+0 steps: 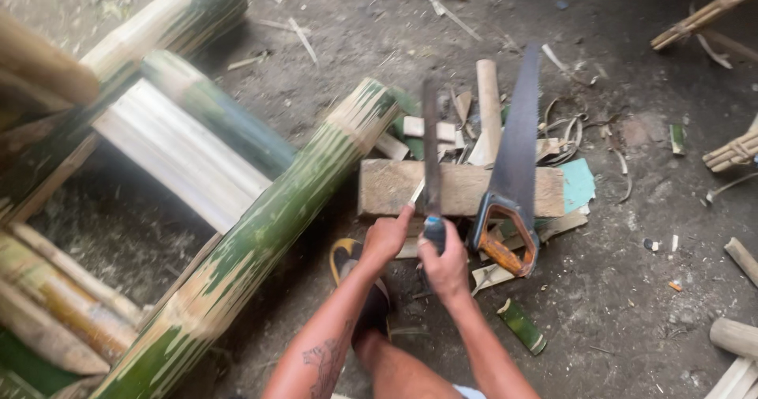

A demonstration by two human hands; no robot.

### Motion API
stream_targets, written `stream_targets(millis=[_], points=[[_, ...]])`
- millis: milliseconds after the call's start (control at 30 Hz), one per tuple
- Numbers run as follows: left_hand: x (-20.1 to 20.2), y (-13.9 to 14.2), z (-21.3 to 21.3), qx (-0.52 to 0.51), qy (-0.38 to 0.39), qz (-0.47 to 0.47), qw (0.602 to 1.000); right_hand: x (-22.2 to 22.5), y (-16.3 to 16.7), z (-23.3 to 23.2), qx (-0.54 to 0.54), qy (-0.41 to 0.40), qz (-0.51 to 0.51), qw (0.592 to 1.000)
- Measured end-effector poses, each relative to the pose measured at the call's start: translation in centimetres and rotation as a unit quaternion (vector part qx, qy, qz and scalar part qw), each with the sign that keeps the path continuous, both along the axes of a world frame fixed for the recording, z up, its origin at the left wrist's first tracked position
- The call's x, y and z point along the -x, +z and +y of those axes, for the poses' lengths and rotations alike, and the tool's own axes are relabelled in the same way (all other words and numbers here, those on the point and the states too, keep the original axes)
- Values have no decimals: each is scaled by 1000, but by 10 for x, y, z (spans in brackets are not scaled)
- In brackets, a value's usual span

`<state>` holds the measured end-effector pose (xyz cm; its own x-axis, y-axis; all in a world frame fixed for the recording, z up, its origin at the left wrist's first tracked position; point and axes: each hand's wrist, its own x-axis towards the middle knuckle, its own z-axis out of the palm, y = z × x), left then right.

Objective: The person assembles a bamboo structure by splitting bamboo strips with a knife, placing them into a frame, and securing them with nails using a hammer. The person repeatedly retrieves nails and hammers them into the bamboo slats.

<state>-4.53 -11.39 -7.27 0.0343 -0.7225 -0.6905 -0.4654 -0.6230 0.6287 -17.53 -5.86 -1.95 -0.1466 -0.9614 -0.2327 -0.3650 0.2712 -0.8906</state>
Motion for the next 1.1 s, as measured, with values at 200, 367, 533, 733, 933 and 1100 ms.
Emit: stream_targets(millis=[200,367,533,733,933,1100], points=[[13,-1,-1,-21,3,-10,1000,7,7,-6,2,59,157,986],[16,7,1,-29,16,-10,999,5,9,-7,16,84,151,985],[15,0,5,-25,2,-3,1000,7,-15,2,-22,49,156,986],[-13,23,61,41,-11,0,999,-3,-17,-7,-7,46,146,988],[-18,74,100,238,-16,-114,965,-13,50,-5,-69,12,80,994],[-11,69,110,360,16,-89,929,-7,44,10,131,-30,116,984]])
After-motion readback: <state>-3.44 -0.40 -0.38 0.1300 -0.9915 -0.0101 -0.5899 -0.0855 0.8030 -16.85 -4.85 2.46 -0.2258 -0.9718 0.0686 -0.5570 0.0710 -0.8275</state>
